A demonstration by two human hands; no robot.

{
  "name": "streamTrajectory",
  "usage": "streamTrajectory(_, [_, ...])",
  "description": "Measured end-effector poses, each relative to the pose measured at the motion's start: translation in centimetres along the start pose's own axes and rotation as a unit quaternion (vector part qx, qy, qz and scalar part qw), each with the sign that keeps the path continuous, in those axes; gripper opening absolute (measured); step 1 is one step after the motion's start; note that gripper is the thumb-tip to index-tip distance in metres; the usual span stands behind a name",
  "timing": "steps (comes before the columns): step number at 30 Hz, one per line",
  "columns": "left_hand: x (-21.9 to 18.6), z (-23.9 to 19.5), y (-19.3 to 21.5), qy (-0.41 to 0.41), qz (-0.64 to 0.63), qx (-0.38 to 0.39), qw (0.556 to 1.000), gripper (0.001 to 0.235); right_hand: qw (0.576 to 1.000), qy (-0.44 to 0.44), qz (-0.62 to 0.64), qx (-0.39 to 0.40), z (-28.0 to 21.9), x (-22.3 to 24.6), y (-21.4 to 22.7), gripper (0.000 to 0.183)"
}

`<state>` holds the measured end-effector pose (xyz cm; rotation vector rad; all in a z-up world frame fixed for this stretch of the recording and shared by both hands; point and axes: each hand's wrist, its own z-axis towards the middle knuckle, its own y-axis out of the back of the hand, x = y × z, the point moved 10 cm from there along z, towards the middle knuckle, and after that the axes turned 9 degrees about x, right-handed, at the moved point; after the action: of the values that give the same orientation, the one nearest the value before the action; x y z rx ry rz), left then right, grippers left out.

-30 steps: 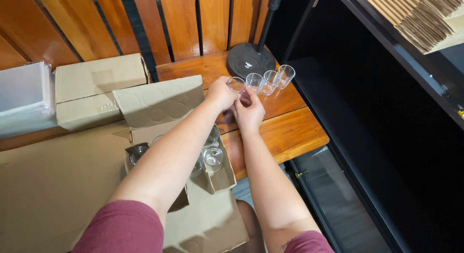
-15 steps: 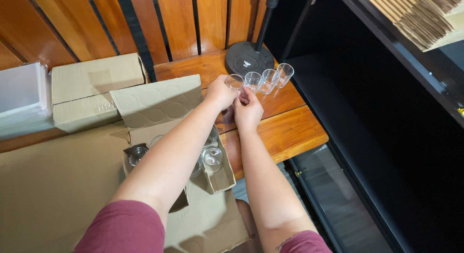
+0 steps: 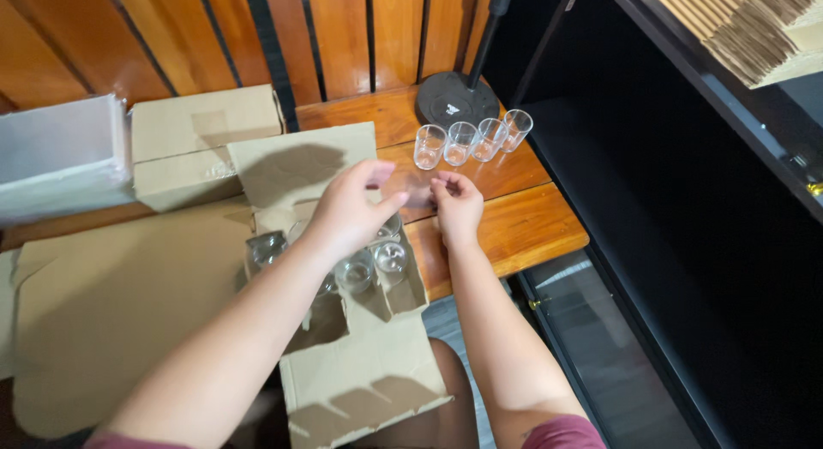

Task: The person opens a cardboard box containing a set of clear drinking glasses. They remove the glasses one by one from the cardboard dividers and place them on the wooden bench next to the box.

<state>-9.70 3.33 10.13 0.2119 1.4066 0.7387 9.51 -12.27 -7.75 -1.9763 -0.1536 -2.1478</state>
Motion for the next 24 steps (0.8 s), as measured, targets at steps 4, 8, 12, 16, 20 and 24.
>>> streamTrajectory(4, [1.7, -5.5, 1.7, 0.038, 0.030, -0.034, 0.998, 0.035, 1.000, -0.005, 0.003, 0.020, -5.1, 2.9, 0.3, 0.018])
streamTrajectory(8, [2.0, -9.7, 2.0, -0.023, 0.124, -0.103, 0.987, 0.025, 0.999, 0.002, -0.004, 0.045, -10.5, 6.7, 0.7, 0.022])
streamTrajectory(12, [1.7, -11.2, -0.3, -0.061, 0.174, -0.072, 0.980, 0.014, 0.993, 0.030, -0.088, 0.077, -14.2, 9.6, 0.6, 0.026])
streamTrajectory(16, [1.6, -12.1, -2.0, -0.097, 0.213, -0.074, 0.969, 0.019, 0.972, 0.058, -0.181, 0.137, -17.2, 10.9, -1.4, 0.036])
streamTrajectory(20, [2.0, -12.2, -2.8, -0.074, 0.213, -0.051, 0.973, 0.032, 0.928, 0.116, -0.305, 0.178, -18.8, 12.6, -3.0, 0.046])
streamTrajectory(24, [2.1, -12.1, -3.2, -0.058, 0.216, -0.052, 0.973, 0.043, 0.884, 0.145, -0.400, 0.192, -19.3, 12.9, -4.0, 0.055])
